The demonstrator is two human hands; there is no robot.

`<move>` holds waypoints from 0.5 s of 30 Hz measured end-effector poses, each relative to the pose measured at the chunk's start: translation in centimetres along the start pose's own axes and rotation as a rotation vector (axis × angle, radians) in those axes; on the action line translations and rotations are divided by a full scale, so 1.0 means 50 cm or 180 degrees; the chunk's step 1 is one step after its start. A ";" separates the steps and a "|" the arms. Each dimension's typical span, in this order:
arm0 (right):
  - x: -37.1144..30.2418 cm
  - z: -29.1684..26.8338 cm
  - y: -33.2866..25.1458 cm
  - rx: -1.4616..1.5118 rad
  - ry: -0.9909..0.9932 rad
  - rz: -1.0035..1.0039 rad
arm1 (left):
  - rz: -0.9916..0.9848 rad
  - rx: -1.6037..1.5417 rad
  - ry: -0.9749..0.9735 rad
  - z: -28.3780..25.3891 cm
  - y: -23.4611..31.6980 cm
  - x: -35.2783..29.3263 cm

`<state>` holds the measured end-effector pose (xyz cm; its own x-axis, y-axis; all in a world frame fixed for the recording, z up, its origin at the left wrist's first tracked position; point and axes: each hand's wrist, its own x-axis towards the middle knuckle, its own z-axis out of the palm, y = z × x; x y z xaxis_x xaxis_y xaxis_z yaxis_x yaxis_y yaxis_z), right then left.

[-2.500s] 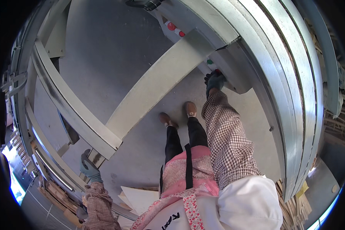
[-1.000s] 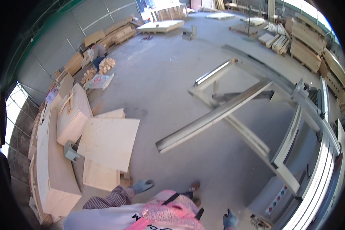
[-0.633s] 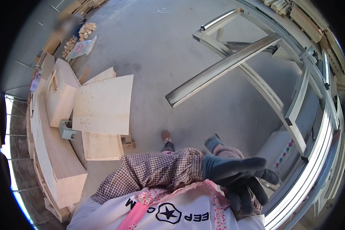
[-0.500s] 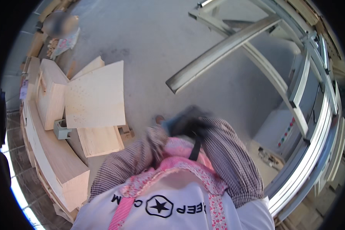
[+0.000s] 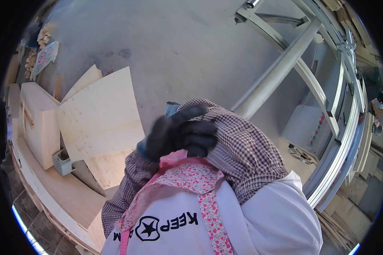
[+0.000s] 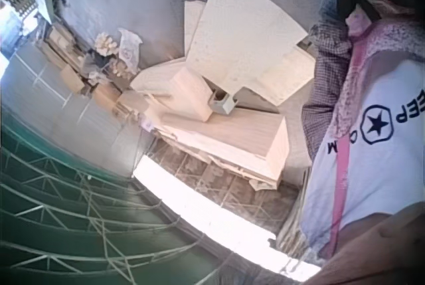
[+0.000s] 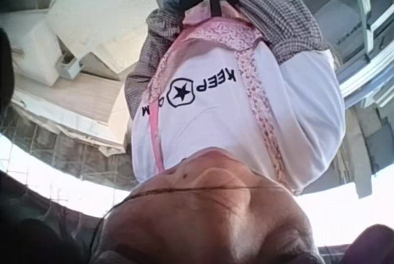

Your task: The person feeds a large sheet of plywood into a table saw and guides it through the blade to cut it into smaller pieces. The person then stacks the cut pieces and continues the process with additional sheets.

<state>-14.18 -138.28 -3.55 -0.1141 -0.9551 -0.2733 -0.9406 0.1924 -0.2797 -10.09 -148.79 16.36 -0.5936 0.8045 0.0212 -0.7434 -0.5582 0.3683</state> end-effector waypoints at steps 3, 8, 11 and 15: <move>0.033 -0.070 0.088 0.0388 0.0344 0.0247 | 0.0319 0.1910 0.1722 -0.246 0.065 -0.014; -0.008 -0.108 0.297 0.1685 0.1142 0.1755 | -0.0477 0.2930 0.5835 -0.581 0.195 -0.490; -0.087 -0.015 0.438 0.2173 0.0865 0.3531 | -0.1081 0.0349 0.6709 -0.480 0.165 -0.668; -0.183 0.066 0.499 0.3498 0.1220 0.4682 | -0.0512 -0.0658 0.6504 -0.410 0.077 -0.669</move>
<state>-35.54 -124.02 -11.05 -0.7381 0.1248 -0.6630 0.5440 0.6913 -0.4756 0.60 -182.01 -1.97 0.1639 -0.4212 -0.8920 -0.7421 -0.6484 0.1698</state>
